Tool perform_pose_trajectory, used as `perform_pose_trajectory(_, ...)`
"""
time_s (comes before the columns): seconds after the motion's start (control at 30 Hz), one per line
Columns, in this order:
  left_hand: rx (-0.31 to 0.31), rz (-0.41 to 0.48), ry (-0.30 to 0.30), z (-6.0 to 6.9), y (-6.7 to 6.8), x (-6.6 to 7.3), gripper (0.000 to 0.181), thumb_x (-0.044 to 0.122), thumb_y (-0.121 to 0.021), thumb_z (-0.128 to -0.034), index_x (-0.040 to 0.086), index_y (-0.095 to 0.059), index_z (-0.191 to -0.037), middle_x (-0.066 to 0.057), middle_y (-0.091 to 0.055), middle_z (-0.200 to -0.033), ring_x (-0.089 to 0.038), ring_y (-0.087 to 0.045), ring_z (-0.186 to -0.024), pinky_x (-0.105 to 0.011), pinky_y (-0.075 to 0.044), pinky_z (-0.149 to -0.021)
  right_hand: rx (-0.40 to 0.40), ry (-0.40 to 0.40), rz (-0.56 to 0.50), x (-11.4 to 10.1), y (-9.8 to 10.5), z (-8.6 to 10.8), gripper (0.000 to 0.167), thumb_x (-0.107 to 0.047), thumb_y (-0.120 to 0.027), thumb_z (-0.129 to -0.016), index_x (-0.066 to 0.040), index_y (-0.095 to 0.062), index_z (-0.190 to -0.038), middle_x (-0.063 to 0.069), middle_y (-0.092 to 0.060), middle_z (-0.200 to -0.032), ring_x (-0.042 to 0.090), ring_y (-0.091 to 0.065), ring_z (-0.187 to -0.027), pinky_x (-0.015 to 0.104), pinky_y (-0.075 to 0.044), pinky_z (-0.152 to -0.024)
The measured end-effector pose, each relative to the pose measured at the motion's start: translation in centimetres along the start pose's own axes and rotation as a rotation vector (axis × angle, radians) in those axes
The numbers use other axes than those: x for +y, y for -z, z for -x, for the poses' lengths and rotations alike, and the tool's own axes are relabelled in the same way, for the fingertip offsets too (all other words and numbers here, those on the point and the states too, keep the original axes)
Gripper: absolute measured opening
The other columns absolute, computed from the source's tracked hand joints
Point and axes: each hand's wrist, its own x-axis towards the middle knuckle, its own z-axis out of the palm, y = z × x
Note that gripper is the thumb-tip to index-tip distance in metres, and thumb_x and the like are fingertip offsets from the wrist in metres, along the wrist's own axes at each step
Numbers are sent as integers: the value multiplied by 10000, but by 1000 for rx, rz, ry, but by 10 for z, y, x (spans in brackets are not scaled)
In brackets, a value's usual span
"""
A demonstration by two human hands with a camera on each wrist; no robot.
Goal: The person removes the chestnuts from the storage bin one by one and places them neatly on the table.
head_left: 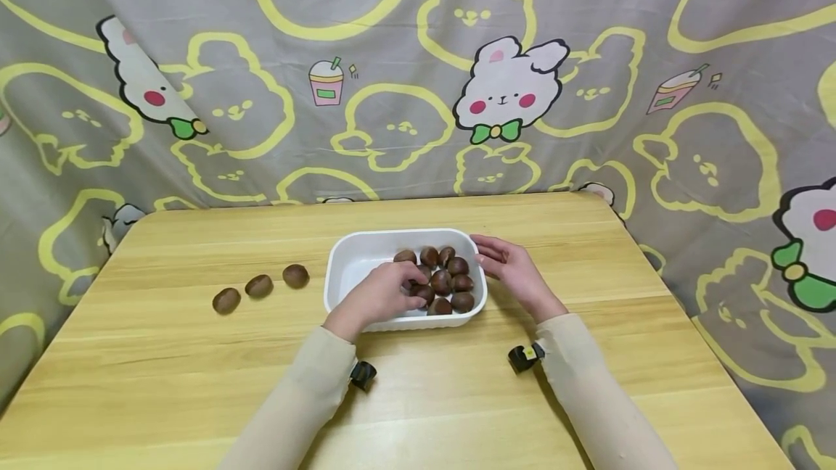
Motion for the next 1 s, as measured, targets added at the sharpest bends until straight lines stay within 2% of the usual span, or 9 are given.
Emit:
perform_pose_trajectory(0.13,-24,-67,-74,-1,0,-1,219,91,-788,-829,33,-746,-1037,-25,-622,-1007,-223,-601,-908,-360,-488,-836,-5,2,-7,0,0,0,447,-41,-555,-1000,41,-452,-1427,248,-496,-1392,344,-489,-1276,302,-492,-925)
perform_pose_trajectory(0.23,-37,-97,-104,-1,-1,-2,209,78,-784,-828,26,-754,-1027,-29,-585,-975,-225,-589,-903,-360,-486,-830,-6,4,-8,0,1,0,450,-43,-554,-1001,47,-446,-1428,254,-493,-1392,352,-487,-1276,307,-491,-928)
perform_pose_trajectory(0.33,-36,-97,-101,-1,-2,-2,223,80,-793,-816,26,-748,-1027,-34,-559,-958,-215,-567,-865,-355,-479,-800,-4,4,-7,0,1,0,451,-46,-556,-1000,47,-446,-1428,253,-494,-1391,351,-488,-1274,308,-492,-928)
perform_pose_trajectory(0.57,-29,-97,-42,-1,-1,1,268,84,-818,-782,27,-739,-1031,-29,-553,-958,-188,-556,-843,-349,-480,-798,2,7,2,0,-1,1,442,-38,-553,-1000,35,-455,-1425,238,-513,-1379,339,-506,-1260,304,-495,-922)
perform_pose_trajectory(0.77,-59,-116,-24,0,1,1,229,75,-820,-773,61,-735,-986,-21,-586,-963,-196,-566,-843,-348,-478,-794,-7,6,-5,-1,-1,0,437,-24,-546,-999,45,-454,-1421,245,-513,-1376,347,-508,-1256,313,-498,-921)
perform_pose_trajectory(0.87,-90,-120,-30,-1,2,1,213,56,-814,-773,87,-724,-963,-2,-636,-952,-200,-590,-868,-352,-484,-818,-12,7,-11,-2,-2,0,437,-22,-545,-999,49,-453,-1420,252,-508,-1378,356,-504,-1258,322,-498,-924)
perform_pose_trajectory(1.0,-140,-134,-70,-3,4,1,197,41,-802,-785,107,-718,-950,8,-661,-914,-191,-597,-852,-356,-486,-808,-10,5,-10,-2,-2,0,440,-24,-548,-998,50,-451,-1421,254,-509,-1376,360,-504,-1256,322,-499,-921)
